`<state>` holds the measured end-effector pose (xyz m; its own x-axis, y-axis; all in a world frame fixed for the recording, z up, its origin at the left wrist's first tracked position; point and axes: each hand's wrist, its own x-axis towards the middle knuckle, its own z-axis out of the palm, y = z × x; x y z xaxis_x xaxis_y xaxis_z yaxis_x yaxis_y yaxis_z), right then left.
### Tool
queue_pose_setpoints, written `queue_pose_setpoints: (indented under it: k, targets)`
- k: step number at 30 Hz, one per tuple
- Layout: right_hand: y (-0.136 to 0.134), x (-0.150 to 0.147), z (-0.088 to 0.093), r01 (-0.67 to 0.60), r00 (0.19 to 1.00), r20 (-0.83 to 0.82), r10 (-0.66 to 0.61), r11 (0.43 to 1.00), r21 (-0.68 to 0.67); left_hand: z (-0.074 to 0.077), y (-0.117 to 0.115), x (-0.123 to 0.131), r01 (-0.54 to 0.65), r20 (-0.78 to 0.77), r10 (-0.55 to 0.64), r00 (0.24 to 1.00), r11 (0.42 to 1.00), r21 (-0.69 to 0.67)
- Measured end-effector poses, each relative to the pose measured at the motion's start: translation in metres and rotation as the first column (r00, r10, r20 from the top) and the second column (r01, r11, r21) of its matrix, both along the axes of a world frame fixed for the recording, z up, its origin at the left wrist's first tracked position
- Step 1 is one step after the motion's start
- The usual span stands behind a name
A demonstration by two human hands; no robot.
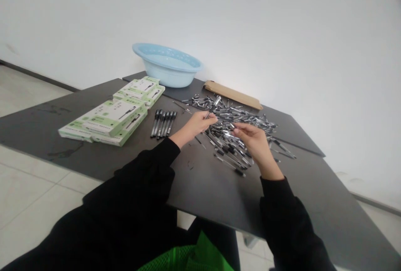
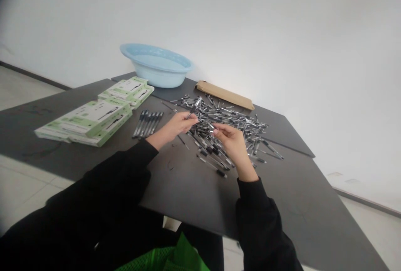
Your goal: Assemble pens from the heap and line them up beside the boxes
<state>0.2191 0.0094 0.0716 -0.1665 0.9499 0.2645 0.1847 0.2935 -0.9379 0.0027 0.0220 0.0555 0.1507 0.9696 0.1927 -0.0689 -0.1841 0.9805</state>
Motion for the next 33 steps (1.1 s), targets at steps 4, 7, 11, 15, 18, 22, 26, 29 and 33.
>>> queue_pose_setpoints:
  k: [4, 7, 11, 15, 18, 22, 26, 29, 33]
  targets:
    - [-0.007, 0.001, -0.009, -0.001, 1.000, -0.029, 0.002, 0.999, 0.035, -0.009, -0.008, 0.016, 0.190, 0.089, -0.181, 0.979, 0.977, -0.097]
    - [-0.009, 0.000, -0.011, -0.025, 1.000, -0.003, 0.025, 0.999, 0.047, -0.010, -0.010, 0.019, 0.198, 0.130, -0.181, 0.975, 0.971, -0.135]
    - [-0.009, -0.001, -0.012, -0.066, 0.997, 0.038, 0.064, 0.996, 0.061, -0.006, -0.012, 0.019, 0.198, 0.122, -0.180, 0.976, 0.968, -0.157]
    - [-0.009, -0.003, -0.013, -0.071, 0.994, 0.093, 0.062, 0.993, 0.098, -0.006, -0.014, 0.024, 0.195, 0.105, -0.180, 0.978, 0.969, -0.154]
    - [-0.010, -0.003, -0.013, -0.071, 0.992, 0.108, 0.061, 0.994, 0.088, -0.009, -0.014, 0.026, 0.178, 0.093, -0.164, 0.982, 0.971, -0.157]
    - [-0.010, -0.003, -0.014, -0.059, 0.993, 0.104, 0.049, 0.994, 0.092, -0.011, -0.011, 0.025, 0.166, 0.097, -0.152, 0.984, 0.973, -0.162]
    - [-0.010, -0.003, -0.014, -0.049, 0.993, 0.109, 0.039, 0.995, 0.093, -0.009, -0.011, 0.024, 0.138, 0.078, -0.127, 0.989, 0.978, -0.153]
    - [-0.011, -0.003, -0.013, -0.040, 0.991, 0.128, 0.028, 0.995, 0.093, -0.006, -0.013, 0.025, 0.079, 0.030, -0.075, 0.997, 0.986, -0.145]
    - [-0.012, -0.003, -0.013, -0.033, 0.990, 0.140, 0.020, 0.995, 0.096, -0.001, -0.016, 0.026, 0.005, -0.021, -0.008, 1.000, 0.992, -0.124]
